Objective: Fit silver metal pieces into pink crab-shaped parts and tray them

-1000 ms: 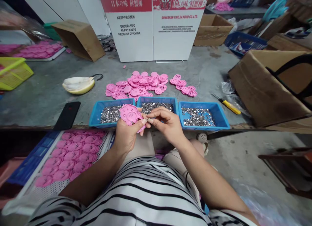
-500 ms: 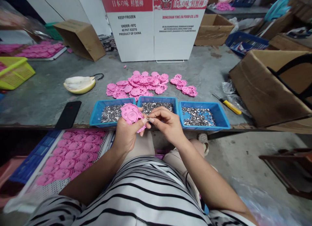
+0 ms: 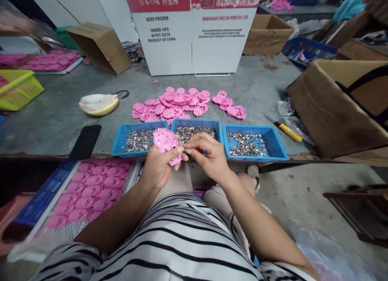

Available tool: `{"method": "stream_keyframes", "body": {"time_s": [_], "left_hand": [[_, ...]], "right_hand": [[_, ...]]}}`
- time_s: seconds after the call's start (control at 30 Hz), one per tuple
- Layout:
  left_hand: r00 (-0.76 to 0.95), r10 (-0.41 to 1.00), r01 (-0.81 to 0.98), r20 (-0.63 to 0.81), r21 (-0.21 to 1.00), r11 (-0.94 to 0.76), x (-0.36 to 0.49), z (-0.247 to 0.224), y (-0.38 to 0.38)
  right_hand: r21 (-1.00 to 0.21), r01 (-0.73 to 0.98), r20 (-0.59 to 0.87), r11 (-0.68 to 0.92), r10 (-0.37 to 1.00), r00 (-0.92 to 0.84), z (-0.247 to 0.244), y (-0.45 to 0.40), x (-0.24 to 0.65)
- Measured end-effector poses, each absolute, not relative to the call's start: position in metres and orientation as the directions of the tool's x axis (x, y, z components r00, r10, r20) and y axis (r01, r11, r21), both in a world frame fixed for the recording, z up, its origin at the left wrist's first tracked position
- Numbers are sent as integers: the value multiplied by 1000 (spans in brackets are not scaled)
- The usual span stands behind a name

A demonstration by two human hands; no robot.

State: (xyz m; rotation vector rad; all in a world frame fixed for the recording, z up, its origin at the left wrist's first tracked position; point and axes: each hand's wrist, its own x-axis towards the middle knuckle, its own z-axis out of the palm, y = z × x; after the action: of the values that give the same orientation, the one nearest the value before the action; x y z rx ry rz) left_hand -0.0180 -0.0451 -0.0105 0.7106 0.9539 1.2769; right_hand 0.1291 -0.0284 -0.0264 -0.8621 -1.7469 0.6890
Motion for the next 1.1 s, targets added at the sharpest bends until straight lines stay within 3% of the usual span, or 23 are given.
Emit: {"method": "stream_keyframes", "body": {"time_s": [0.17, 0.37, 0.67, 0.9, 1.1], "left_hand": [[18, 977, -465, -212, 864, 196, -20, -12, -45], [-39, 981, -442, -191, 884, 155, -20, -14, -45], [-168, 971, -373, -173, 922, 99, -16, -14, -47], [-204, 976, -276, -81, 961, 22, -16, -16, -49], [-278, 960, -229, -27, 973, -39, -15, -19, -49]], "right_hand": [[-697, 309, 601, 647, 762, -240, -30, -28, 130], [-682, 315, 619, 661, 750, -234, -32, -26, 127], [-812, 206, 530, 546, 838, -132, -37, -27, 120], [-871, 114, 482, 479, 876, -2, -39, -34, 114], [-885, 98, 454, 455, 890, -35, -38, -37, 110]]}}
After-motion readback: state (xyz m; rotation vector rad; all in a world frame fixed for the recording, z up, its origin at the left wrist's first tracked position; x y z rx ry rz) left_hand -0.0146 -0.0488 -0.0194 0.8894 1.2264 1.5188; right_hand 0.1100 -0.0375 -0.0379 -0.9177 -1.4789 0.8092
